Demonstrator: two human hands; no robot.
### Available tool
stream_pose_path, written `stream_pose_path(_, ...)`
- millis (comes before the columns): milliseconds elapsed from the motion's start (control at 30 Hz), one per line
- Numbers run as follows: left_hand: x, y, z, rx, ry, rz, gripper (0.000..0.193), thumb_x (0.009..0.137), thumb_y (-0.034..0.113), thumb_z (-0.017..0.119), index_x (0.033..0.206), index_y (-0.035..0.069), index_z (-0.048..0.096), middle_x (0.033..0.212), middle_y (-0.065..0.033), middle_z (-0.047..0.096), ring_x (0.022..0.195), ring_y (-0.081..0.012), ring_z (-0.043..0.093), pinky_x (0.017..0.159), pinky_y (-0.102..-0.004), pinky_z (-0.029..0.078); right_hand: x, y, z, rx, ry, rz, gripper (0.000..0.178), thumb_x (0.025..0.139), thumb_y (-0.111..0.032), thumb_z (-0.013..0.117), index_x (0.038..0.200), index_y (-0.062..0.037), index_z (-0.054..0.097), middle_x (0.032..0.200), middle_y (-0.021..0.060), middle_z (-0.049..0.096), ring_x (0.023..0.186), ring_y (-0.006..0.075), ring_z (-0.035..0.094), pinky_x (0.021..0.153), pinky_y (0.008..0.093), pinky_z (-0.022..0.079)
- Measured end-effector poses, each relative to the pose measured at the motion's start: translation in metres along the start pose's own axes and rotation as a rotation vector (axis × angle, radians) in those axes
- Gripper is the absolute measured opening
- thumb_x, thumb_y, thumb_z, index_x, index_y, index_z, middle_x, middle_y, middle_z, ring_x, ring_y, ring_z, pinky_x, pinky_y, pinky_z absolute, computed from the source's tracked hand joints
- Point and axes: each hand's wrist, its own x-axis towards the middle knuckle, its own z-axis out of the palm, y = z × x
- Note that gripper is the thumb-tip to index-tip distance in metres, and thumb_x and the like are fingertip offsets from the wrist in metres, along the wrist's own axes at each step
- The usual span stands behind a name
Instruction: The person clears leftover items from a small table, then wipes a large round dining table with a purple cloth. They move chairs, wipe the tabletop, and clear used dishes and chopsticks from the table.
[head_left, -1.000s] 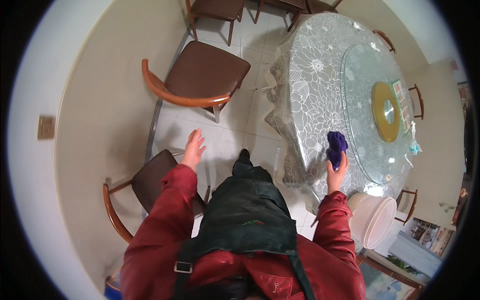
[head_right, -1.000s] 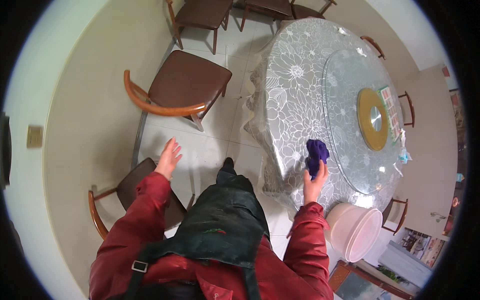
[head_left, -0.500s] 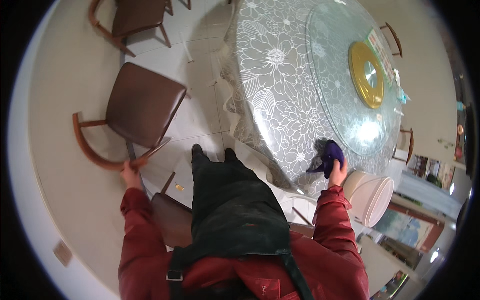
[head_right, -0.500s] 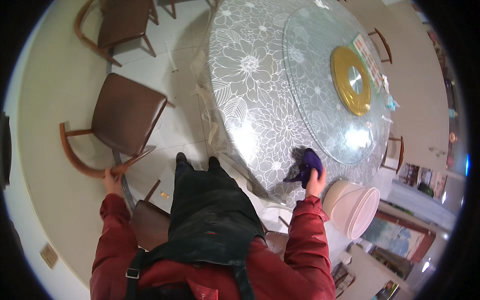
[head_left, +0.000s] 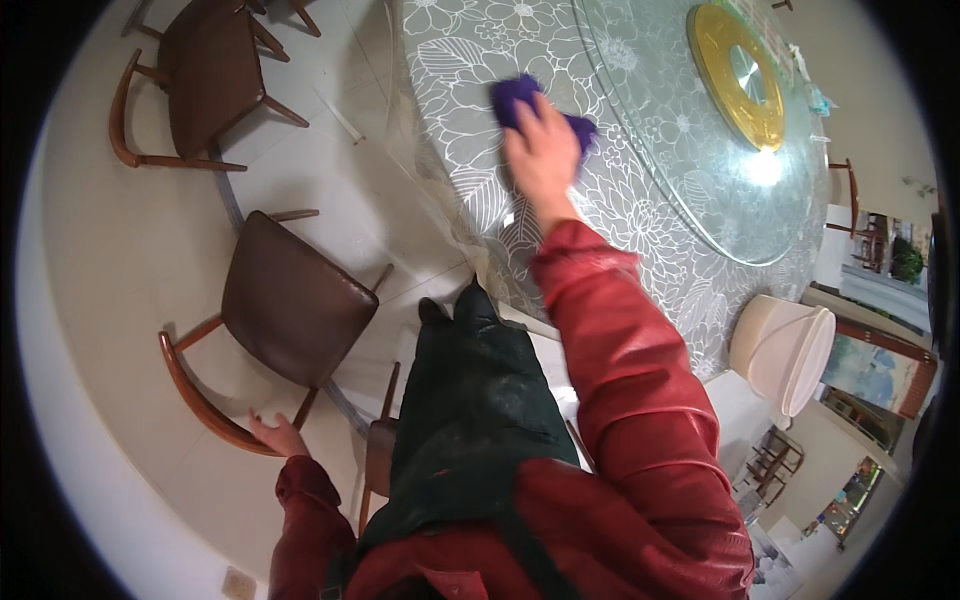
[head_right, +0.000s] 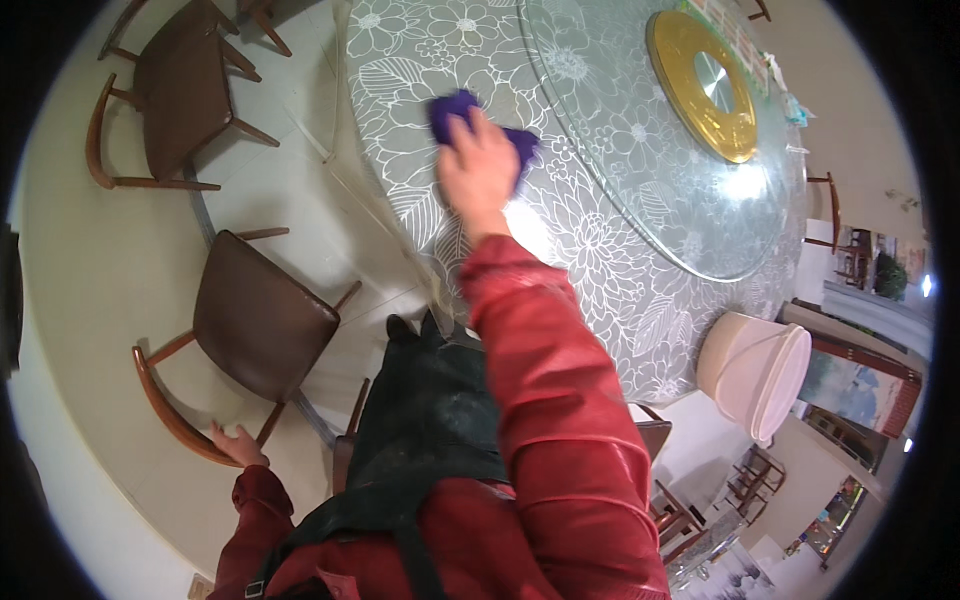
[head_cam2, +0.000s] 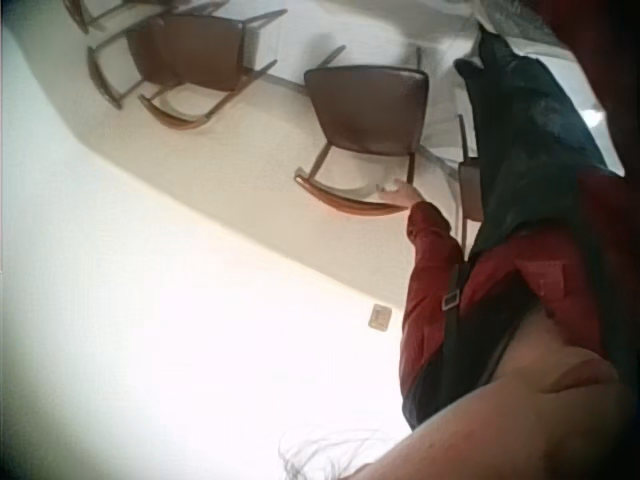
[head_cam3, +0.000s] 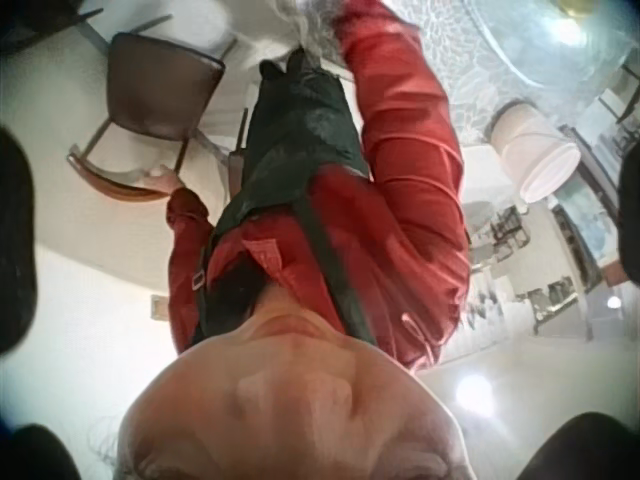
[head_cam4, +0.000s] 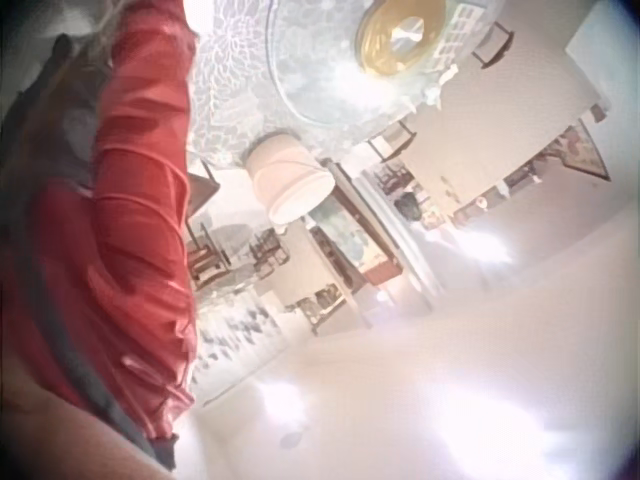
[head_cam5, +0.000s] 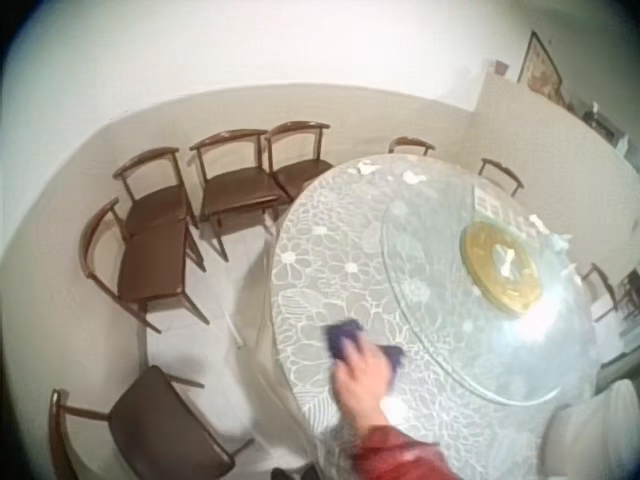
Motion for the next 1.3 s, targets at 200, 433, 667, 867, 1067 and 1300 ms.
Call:
stream_pose_path(200,-0.023,0.172,0.036,-0.182,-0.443,0.464,0.057,0.074,-0.006,0.054,0.129,0.003,0.043,0.12,-0.0143,0.049,0.104,-0.0259,0.053,0.094,-0.0377,0.04,-0.06,-0.036,-0.043,0.281,-0.374,-0.147,0.046,0.068,-0.009,0.06,0.114,-0.0172,0.06,0.129,0.007,0.05,0.109,0.0288,0.049,0.092,0.0422,0.038)
stream_pose_path(433,-0.052,0.298,0.118,-0.43,-0.651,0.574,0.044,0.077,-0.004,0.054,0.121,0.003,0.05,0.116,-0.013,0.051,0.095,-0.0222,0.057,0.085,-0.0329,0.046,-0.203,0.064,-0.26,-0.036,-0.554,0.449,0.054,0.066,-0.017,0.069,0.118,-0.0094,0.058,0.125,0.0209,0.049,0.111,0.0389,0.048,0.095,0.0454,0.037)
stream_pose_path(667,-0.012,0.423,0.137,-0.496,-0.676,0.828,0.041,0.076,-0.003,0.054,0.117,0.002,0.052,0.111,-0.0145,0.053,0.097,-0.0271,0.056,0.087,-0.0352,0.044,-0.284,0.168,-0.305,-0.37,-0.16,0.761,0.065,0.085,-0.018,0.06,0.137,0.0049,0.03,0.148,0.026,0.018,0.136,0.0406,0.021,0.111,0.0447,0.019)
stream_pose_path(867,0.058,0.453,0.18,-0.426,-0.686,0.856,0.037,0.077,-0.004,0.053,0.113,0.001,0.052,0.103,-0.0147,0.054,0.092,-0.0266,0.056,0.084,-0.0351,0.044,-0.1,0.083,-0.148,-0.087,-0.241,0.401,0.056,0.077,-0.008,0.06,0.127,0.0078,0.039,0.139,0.03,0.032,0.127,0.046,0.034,0.106,0.05,0.028)
stream_pose_path(1067,0.161,0.476,0.222,-0.448,-0.867,0.791,0.038,0.076,-0.005,0.053,0.114,0.001,0.053,0.099,-0.0112,0.054,0.087,-0.0196,0.056,0.081,-0.029,0.044,0.132,0.039,0.043,-0.015,-0.253,0.329,0.053,0.077,-0.014,0.062,0.122,0.0083,0.046,0.138,0.0242,0.037,0.125,0.0423,0.037,0.105,0.0476,0.03)
stream_pose_path(1300,0.324,0.471,0.24,-0.347,-0.789,0.502,0.034,0.081,-0.006,0.051,0.114,0.003,0.053,0.103,-0.0089,0.056,0.083,-0.0154,0.058,0.076,-0.0292,0.048,0.315,0.052,0.195,-0.024,-0.103,0.219,0.053,0.074,-0.014,0.061,0.122,0.0047,0.049,0.137,0.021,0.041,0.123,0.0391,0.04,0.104,0.0444,0.033)
